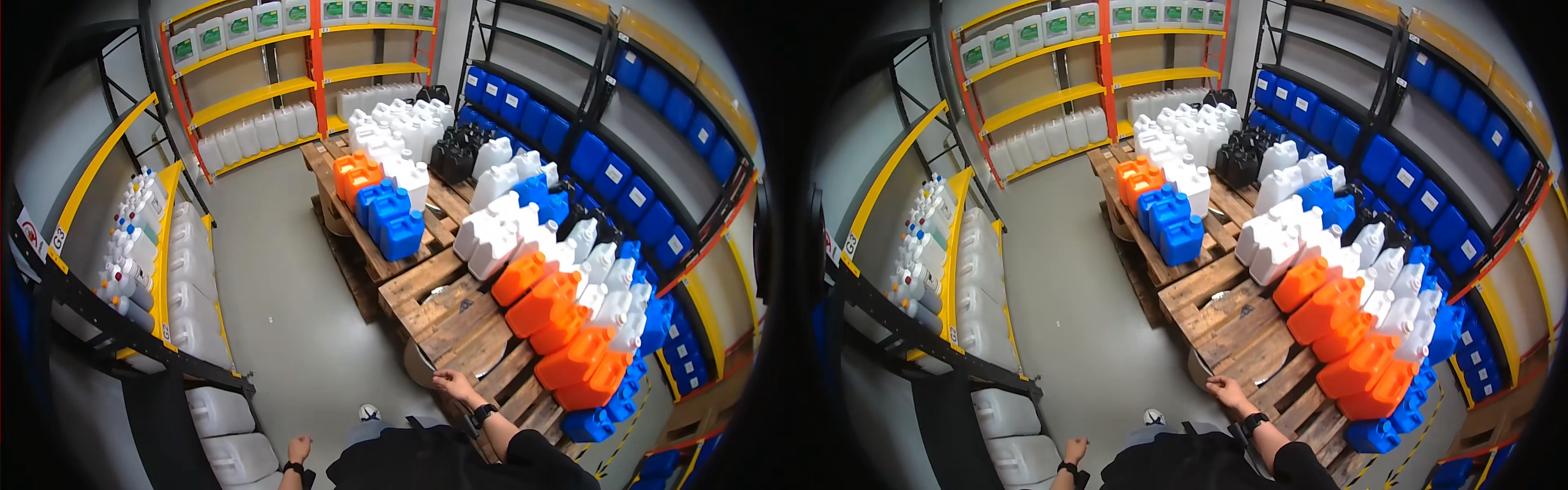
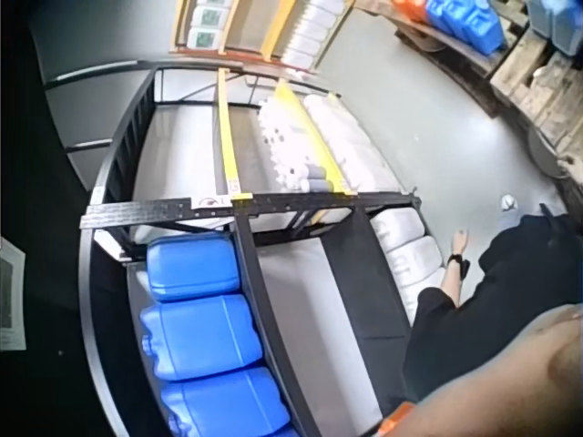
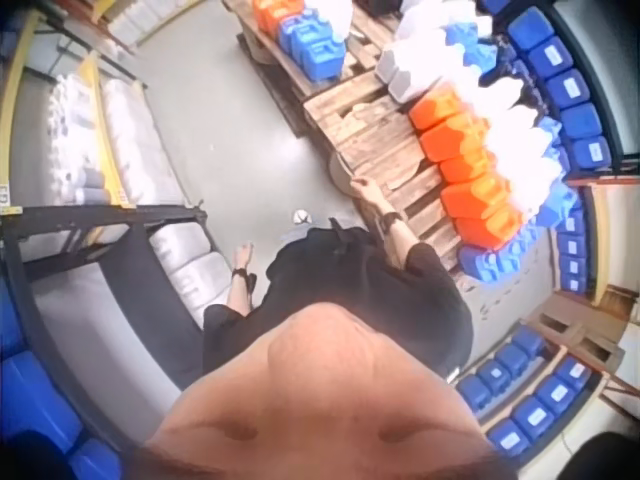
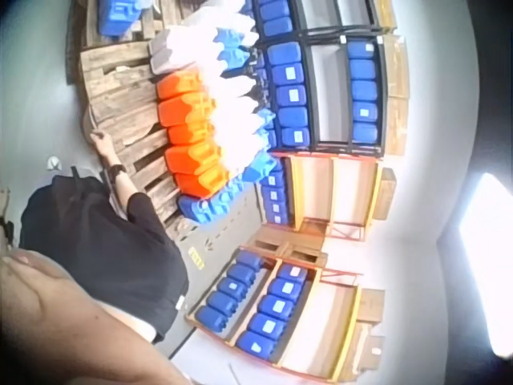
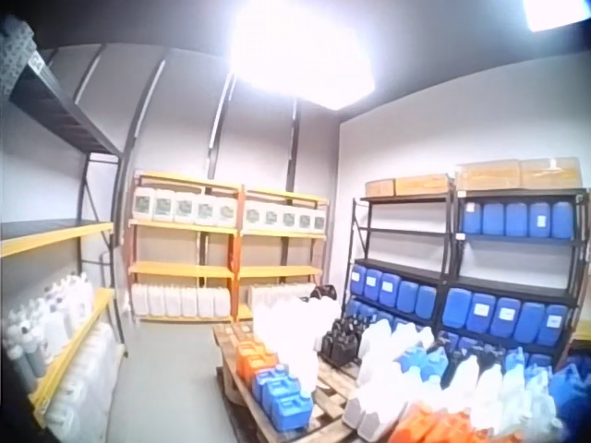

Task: The person repeatedly picks up plastic jugs of various colors from a wooden pallet and places them onto metal shelving units. The person handles blue, orange, white, and black jugs, moving them in pairs or individually to different shelf levels.

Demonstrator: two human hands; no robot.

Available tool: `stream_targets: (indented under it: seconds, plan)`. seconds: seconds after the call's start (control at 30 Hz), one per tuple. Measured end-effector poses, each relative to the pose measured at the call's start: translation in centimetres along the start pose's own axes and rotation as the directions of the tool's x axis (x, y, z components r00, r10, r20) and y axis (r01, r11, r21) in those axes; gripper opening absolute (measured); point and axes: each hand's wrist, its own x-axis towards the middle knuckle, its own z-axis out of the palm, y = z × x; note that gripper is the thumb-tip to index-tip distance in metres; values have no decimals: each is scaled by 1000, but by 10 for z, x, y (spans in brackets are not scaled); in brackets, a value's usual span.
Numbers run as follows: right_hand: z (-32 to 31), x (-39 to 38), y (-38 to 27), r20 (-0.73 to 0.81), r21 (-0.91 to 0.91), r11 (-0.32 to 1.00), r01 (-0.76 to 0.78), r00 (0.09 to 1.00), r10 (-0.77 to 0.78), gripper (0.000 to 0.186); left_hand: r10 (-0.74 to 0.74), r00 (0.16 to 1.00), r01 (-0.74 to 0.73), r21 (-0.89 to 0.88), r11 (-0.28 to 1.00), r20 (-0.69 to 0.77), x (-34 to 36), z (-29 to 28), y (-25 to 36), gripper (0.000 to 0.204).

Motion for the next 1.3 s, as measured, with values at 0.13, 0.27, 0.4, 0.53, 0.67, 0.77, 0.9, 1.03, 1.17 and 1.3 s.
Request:
stream_targets:
  seconds: [0.13,0.27,0.4,0.53,0.67,0.77,0.9,1.03,1.17,1.3]
  plan:
    - [14,67,-57,-36,-105,984,141,989,-146,36,196,980,-195,46,980,-21,70,-38,136,41]
    - [30,140,-140,-86,-122,965,233,966,-244,39,346,937,-345,24,938,-44,100,-75,276,37]
    - [41,237,-221,-179,-172,899,403,885,-430,43,435,900,-432,74,899,-33,125,-104,380,33]
    - [53,356,-296,-254,-22,876,482,845,-471,56,480,875,-465,163,870,-63,169,-121,444,30]
    - [74,445,-358,-388,205,910,361,883,-263,62,481,872,-449,248,859,-87,208,-143,484,29]
    - [71,505,-373,-347,435,866,246,933,-91,56,471,877,-431,273,860,-99,228,-159,516,27]
    - [90,523,-381,-320,592,801,87,938,135,37,467,879,-429,270,862,-98,253,-171,542,26]
    - [98,525,-357,-636,229,929,291,767,-83,34,530,844,-486,297,822,-85,303,-188,575,24]
    - [77,410,-414,-464,201,938,283,871,-163,31,595,803,-564,321,761,1,364,-194,615,21]
    - [61,314,-454,-494,370,847,381,853,-168,24,690,672,-740,278,613,267,411,-161,656,19]
